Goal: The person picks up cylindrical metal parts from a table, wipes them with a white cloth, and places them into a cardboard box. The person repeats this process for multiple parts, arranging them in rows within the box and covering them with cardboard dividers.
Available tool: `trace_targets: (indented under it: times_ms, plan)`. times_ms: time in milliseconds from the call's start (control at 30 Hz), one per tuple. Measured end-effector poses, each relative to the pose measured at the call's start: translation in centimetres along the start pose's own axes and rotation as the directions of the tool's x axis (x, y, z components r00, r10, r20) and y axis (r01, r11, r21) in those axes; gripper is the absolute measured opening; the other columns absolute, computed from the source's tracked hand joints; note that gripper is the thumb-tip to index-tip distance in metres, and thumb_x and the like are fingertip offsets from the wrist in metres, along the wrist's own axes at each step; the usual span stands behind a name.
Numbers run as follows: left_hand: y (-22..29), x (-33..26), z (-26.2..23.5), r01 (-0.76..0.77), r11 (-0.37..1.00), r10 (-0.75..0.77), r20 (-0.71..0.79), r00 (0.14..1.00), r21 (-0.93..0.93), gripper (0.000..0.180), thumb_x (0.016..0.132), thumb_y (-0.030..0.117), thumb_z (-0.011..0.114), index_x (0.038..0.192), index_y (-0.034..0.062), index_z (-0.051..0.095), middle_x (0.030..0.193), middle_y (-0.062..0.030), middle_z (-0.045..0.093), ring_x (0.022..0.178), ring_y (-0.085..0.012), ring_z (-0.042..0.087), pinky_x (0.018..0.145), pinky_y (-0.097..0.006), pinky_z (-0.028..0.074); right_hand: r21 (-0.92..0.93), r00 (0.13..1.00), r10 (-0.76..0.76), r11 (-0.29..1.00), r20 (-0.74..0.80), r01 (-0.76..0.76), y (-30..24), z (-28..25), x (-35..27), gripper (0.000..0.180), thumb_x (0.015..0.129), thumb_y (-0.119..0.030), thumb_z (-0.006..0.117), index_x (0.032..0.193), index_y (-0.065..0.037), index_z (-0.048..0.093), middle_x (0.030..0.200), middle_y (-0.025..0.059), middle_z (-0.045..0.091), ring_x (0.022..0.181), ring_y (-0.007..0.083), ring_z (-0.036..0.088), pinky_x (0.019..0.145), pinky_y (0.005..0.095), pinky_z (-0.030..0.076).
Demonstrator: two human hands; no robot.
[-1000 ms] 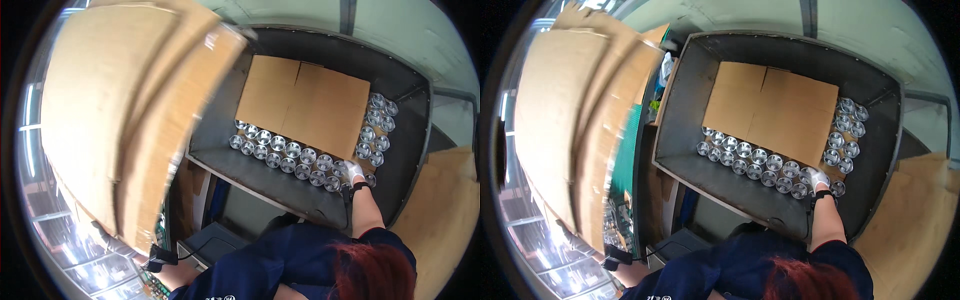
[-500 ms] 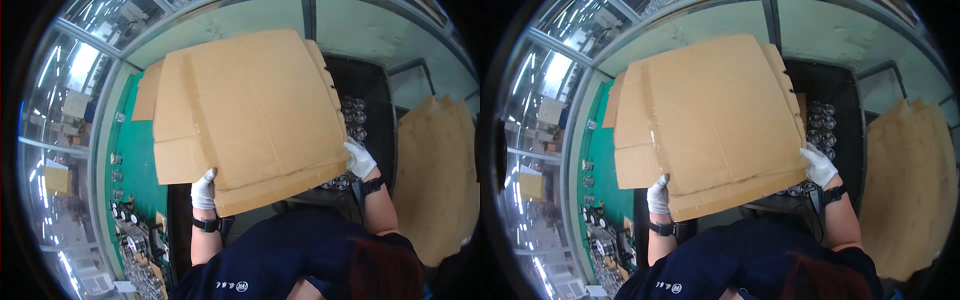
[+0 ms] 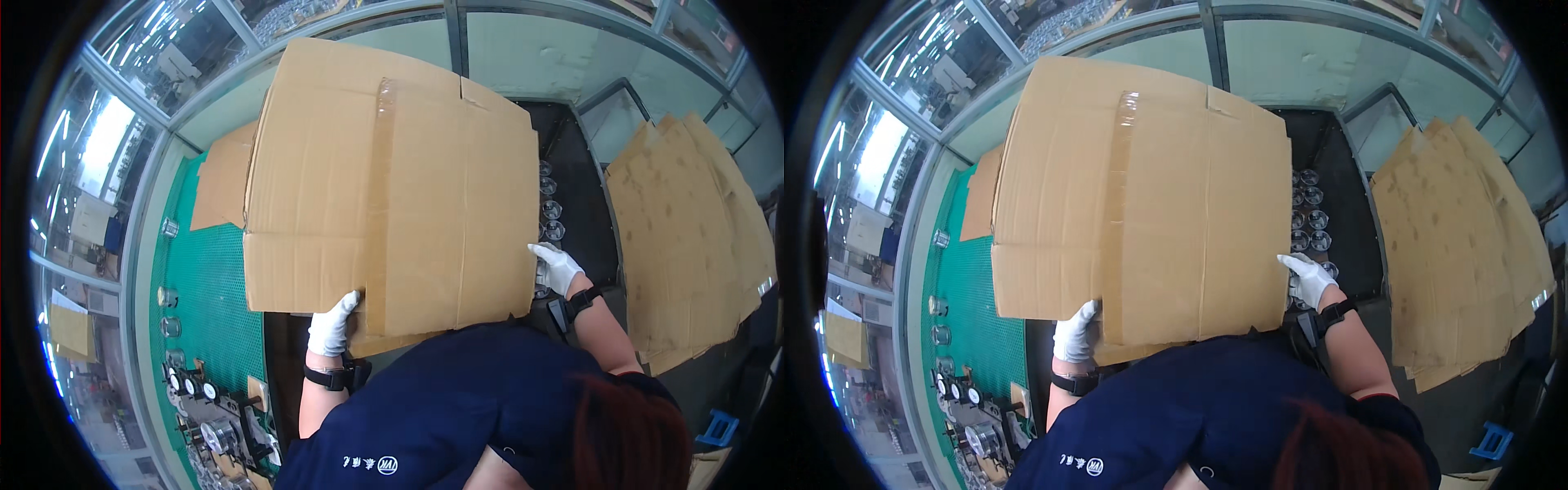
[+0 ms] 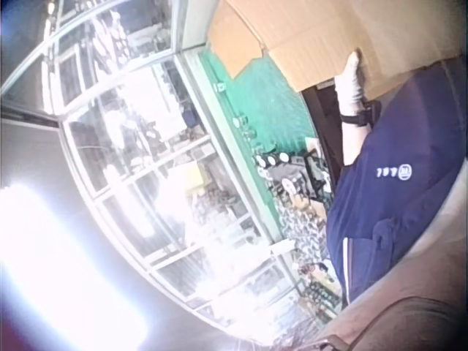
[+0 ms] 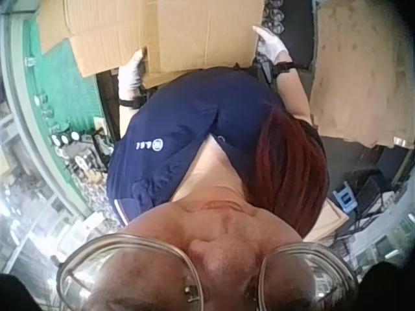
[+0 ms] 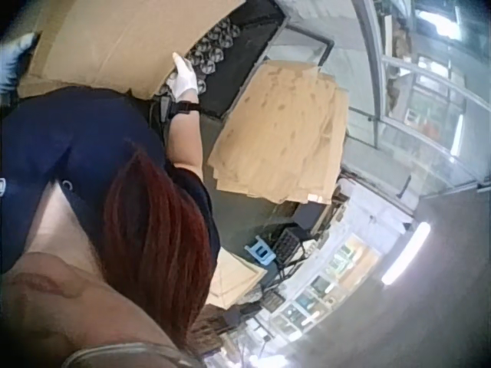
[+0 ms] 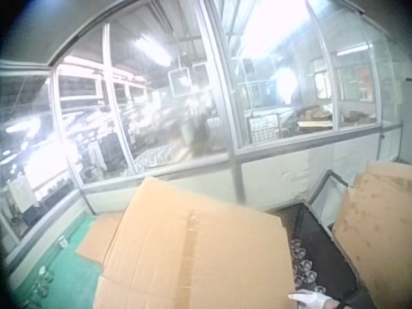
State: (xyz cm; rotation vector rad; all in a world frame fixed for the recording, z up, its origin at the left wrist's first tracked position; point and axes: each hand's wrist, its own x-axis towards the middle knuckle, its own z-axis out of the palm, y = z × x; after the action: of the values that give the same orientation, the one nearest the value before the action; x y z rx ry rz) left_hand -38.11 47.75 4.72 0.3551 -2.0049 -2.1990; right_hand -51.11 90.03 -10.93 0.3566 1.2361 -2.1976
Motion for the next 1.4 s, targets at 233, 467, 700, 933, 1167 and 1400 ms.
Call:
trace_targets:
  times_ms: [233,467,700,933,1167,1400]
  plan:
    - [1.4,-0.1,-2.7,-0.111,0.994,0.101,-0.268,0.958,-0.023,0.063,0.081,0.023,0.084,0.133,-0.0008,0.057,0.125,-0.0092,0.063,0.112,-0.0230,0.059,0.101,-0.038,0.048,-0.132,0.917,-0.368,0.928,-0.152,0.350,3.3,-9.4,0.9,0.039,0.097,-0.023,0.063,0.128,0.000,0.060,0.128,0.0137,0.062,0.118,0.0278,0.060,0.103,0.0411,0.048]
    - [3.2,2.1,-7.8,-0.044,0.992,0.108,-0.595,0.796,0.121,0.052,0.088,0.023,0.078,0.129,-0.0020,0.058,0.123,-0.0131,0.064,0.105,-0.0242,0.064,0.092,-0.038,0.054,-0.693,0.440,-0.670,0.708,-0.598,0.136,-7.2,-15.8,-8.6,0.068,0.095,-0.027,0.066,0.149,0.006,0.041,0.151,0.0234,0.046,0.138,0.0296,0.047,0.116,0.0378,0.035]
    - [1.4,4.5,-5.7,0.150,0.950,0.113,-0.750,0.651,0.273,0.053,0.088,0.028,0.077,0.128,-0.0030,0.060,0.119,-0.0132,0.065,0.102,-0.0237,0.063,0.091,-0.038,0.053,-0.720,0.560,-0.615,0.692,-0.555,0.046,-11.3,-20.3,-3.4,0.069,0.095,-0.024,0.067,0.149,0.008,0.039,0.152,0.0248,0.046,0.139,0.0307,0.046,0.116,0.0372,0.035]
    - [0.1,6.9,-6.1,0.124,0.992,-0.113,-0.618,0.778,-0.025,0.052,0.092,0.028,0.071,0.131,-0.0046,0.058,0.124,-0.0140,0.065,0.110,-0.0280,0.063,0.101,-0.041,0.049,-0.690,0.731,-0.460,0.723,-0.503,-0.020,-9.0,-31.8,17.4,0.069,0.091,-0.025,0.068,0.147,0.005,0.043,0.143,0.0257,0.054,0.131,0.0345,0.055,0.109,0.0388,0.042]
    - [2.9,7.6,1.1,0.158,0.986,-0.064,-0.738,0.672,0.059,0.052,0.098,0.030,0.063,0.139,-0.0016,0.052,0.134,-0.0154,0.061,0.121,-0.0308,0.059,0.108,-0.044,0.045,-0.893,0.680,-0.600,0.143,-0.421,-0.427,-1.9,-30.0,33.5,0.034,0.086,-0.020,0.067,0.113,0.001,0.064,0.109,0.0267,0.067,0.102,0.0440,0.065,0.091,0.0499,0.051]
    - [3.9,11.6,1.2,0.258,0.912,0.111,-0.798,0.593,0.318,0.055,0.099,0.033,0.063,0.140,-0.0016,0.050,0.136,-0.0141,0.059,0.122,-0.0268,0.058,0.106,-0.041,0.046,-0.131,0.680,0.337,0.833,-0.651,-0.538,20.5,-37.6,46.1,0.039,0.090,-0.038,0.072,0.110,-0.006,0.067,0.098,0.0094,0.070,0.084,0.0242,0.067,0.074,0.0386,0.058]
